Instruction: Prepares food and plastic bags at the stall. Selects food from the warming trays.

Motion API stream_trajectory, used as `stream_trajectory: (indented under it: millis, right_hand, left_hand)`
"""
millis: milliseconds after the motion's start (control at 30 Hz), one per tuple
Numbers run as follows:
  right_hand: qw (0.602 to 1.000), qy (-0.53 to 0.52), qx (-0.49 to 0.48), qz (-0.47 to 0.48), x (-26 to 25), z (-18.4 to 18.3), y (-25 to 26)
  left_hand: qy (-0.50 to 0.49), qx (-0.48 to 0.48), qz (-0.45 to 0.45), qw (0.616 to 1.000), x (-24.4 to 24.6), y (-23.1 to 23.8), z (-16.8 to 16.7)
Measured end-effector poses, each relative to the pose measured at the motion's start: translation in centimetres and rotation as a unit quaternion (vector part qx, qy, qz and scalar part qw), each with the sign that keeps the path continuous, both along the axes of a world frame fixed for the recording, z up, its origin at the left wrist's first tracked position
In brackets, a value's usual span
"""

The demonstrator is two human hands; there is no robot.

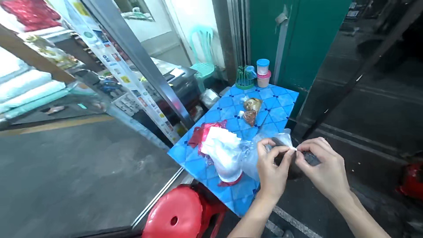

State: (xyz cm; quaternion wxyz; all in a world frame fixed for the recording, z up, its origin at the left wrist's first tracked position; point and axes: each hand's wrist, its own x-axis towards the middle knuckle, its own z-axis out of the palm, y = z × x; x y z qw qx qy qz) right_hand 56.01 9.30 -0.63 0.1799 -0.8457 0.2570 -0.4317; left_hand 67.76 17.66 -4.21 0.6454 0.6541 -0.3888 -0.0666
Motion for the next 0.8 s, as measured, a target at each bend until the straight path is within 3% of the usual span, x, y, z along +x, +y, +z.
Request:
stream_trajectory:
  millis: [167,300,367,500,667,800]
  right_hand:
    - [0.998,0.037,-0.051,0.032,3.2,1.1,-3.3]
    - [0.985,0.131,0.082,0.078,7.7,0.2,-6.3]
    - [0.969,0.149,0.161,0.111,10.6,-1.2,-7.5]
    - [0.96,0.159,0.198,0.117,16.9,-4.1,-10.3]
    - [0.94,0.152,0.256,0.166,23.2,-10.3,-14.7]
    - [0.924,0.193,0.283,0.17,25.0,-16.3,-16.0]
  left_hand:
    - [0.047,0.02,-0.041,0.998,2.5,-0.5,-2.1]
    - [0.121,0.054,-0.01,0.991,3.0,0.4,-4.5]
    - [0.165,0.099,-0.043,0.98,2.6,2.5,-6.5]
    - [0.208,0.206,-0.132,0.947,1.9,6.8,-9.0]
    - [0.24,0.226,-0.161,0.93,3.6,8.5,-9.1]
    - [0.258,0.223,-0.167,0.925,4.3,9.0,-9.2]
